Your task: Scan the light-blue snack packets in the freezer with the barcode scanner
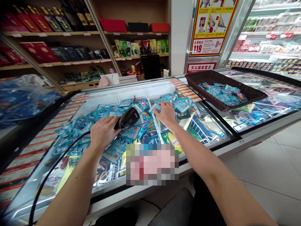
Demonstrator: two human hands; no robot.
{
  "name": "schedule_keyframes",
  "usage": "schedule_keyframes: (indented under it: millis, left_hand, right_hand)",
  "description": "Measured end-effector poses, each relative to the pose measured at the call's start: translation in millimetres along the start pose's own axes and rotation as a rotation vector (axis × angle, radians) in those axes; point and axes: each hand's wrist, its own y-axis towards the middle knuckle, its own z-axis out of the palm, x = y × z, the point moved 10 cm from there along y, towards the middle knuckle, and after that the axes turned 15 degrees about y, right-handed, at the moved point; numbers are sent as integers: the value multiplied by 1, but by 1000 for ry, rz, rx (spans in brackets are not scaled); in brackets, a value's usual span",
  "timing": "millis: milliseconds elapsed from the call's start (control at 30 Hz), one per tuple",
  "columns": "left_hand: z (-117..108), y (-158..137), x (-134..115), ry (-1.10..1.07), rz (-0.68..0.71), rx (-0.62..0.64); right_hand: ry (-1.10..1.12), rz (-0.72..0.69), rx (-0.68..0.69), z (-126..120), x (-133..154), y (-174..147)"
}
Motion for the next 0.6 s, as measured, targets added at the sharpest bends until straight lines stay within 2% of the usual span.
schedule_keyframes:
  millis: [167, 367, 433, 600]
  left_hand:
    - [0, 0, 0, 28, 10, -9]
    - [1, 0, 4, 55, -3, -17]
    - [1, -1, 7, 65, -21, -18]
    - [1, -2, 14, 89, -73, -1]
  right_hand:
    - [-97, 37, -10, -7, -4, -3]
    - [-100, -153, 172, 16, 15, -9]
    - [-97, -134, 194, 20, 11, -9]
    - [-78, -45, 125, 13, -3, -4]
